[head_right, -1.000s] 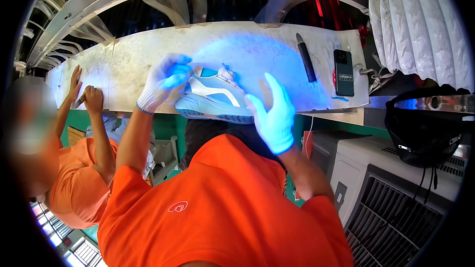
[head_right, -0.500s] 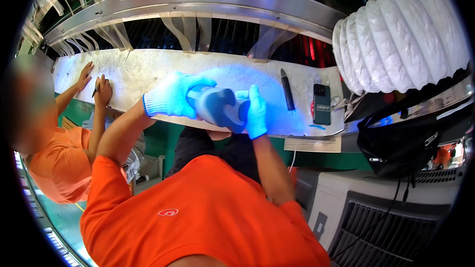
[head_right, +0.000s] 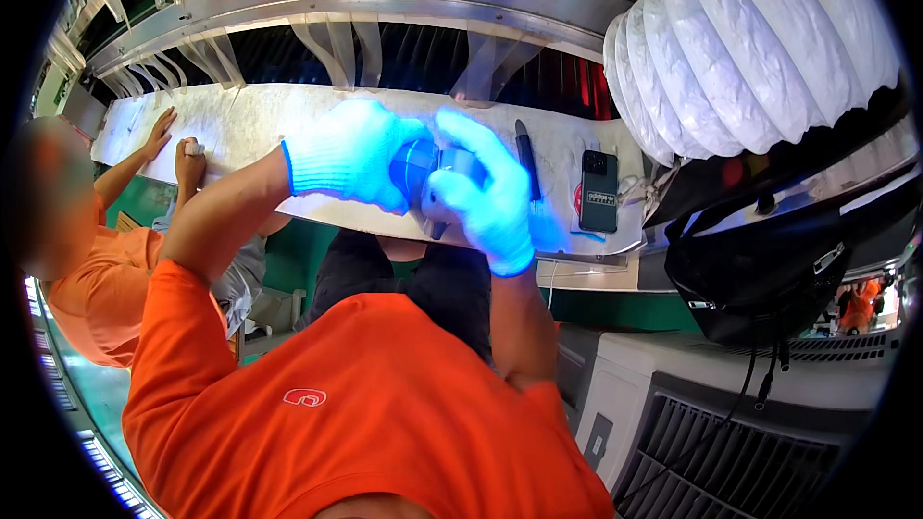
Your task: The person works at a factory workstation, using a black scraper tool to smooth a white sheet on a table. They then pick up a light blue and white sneaker and use a black tool to press and shape the shoe's upper and sole components. The person continues to manipulate the sneaker, adjusting its form with their gloved hands.
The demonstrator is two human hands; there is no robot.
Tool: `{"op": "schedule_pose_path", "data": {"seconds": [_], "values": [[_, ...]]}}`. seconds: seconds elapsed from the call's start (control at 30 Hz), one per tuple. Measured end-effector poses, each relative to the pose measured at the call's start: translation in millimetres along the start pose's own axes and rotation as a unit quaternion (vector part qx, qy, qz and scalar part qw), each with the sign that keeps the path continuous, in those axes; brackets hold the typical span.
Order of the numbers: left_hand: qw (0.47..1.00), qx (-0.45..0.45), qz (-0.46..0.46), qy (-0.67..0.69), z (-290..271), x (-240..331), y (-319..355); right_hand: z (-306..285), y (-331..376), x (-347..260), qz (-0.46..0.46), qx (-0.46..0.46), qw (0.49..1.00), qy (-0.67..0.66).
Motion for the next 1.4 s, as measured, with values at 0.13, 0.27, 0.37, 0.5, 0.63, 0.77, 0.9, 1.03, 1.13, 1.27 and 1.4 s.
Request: {"op": "schedule_pose_path", "data": {"seconds": [0.13, 0.27, 0.37, 0.5, 0.63, 0.77, 0.9, 1.03, 1.13, 1.27, 1.4], "values": [[0.997, 0.027, 0.071, 0.029, -19.2, 5.5, 3.7, -18.7, 5.0, 13.0, 0.025, -0.014, 1.0, -0.006], [0.995, -0.004, 0.103, 0.008, -25.7, 12.3, -8.1, 9.1, -16.5, -12.4, 0.032, -0.085, 0.987, 0.13], [0.949, 0.275, 0.154, 0.008, -39.8, -20.8, 3.4, 10.3, -17.6, -10.0, 0.117, -0.061, 0.982, 0.132], [0.892, 0.398, 0.023, 0.214, 53.4, -27.5, 29.2, 3.6, -9.4, -8.8, 0.064, 0.129, 0.975, 0.169], [0.772, 0.356, -0.092, 0.518, 161.8, -29.3, -17.4, 33.1, 10.7, -45.7, -0.11, 0.152, 0.92, 0.345], [0.804, 0.296, -0.012, 0.515, 163.4, -18.8, 22.1, 35.8, 41.8, -39.5, 0.019, 0.041, 0.982, 0.185], [0.825, 0.202, -0.078, 0.523, 232.8, -20.5, 90.4, 68.9, 91.7, -38.6, 0.06, -0.112, 0.983, 0.136], [0.813, 0.101, -0.122, 0.561, 308.9, -21.6, 112.9, 71.7, 145.9, 12.9, 0.171, -0.109, 0.971, 0.126], [0.75, 0.048, -0.135, 0.646, 332.9, -17.3, 112.5, 64.4, 164.8, 56.2, 0.245, -0.066, 0.962, 0.096], [0.852, 0.049, -0.17, 0.493, 311.5, -27.3, 113.9, 64.3, 166.7, 53.0, 0.203, -0.094, 0.966, 0.132], [0.904, 0.191, -0.074, 0.374, 250.6, -36.3, 127.5, 60.3, 166.4, 49.4, 0.146, -0.118, 0.972, 0.138]]}}
Point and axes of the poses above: each hand's wrist, its own y-axis away from the middle knuckle, its own z-axis out of the palm, x = y × z, the point moved 9 cm from there along -y, towards the middle knuckle, and after that the axes turned 7 degrees about -y, right-handed, at the moved point
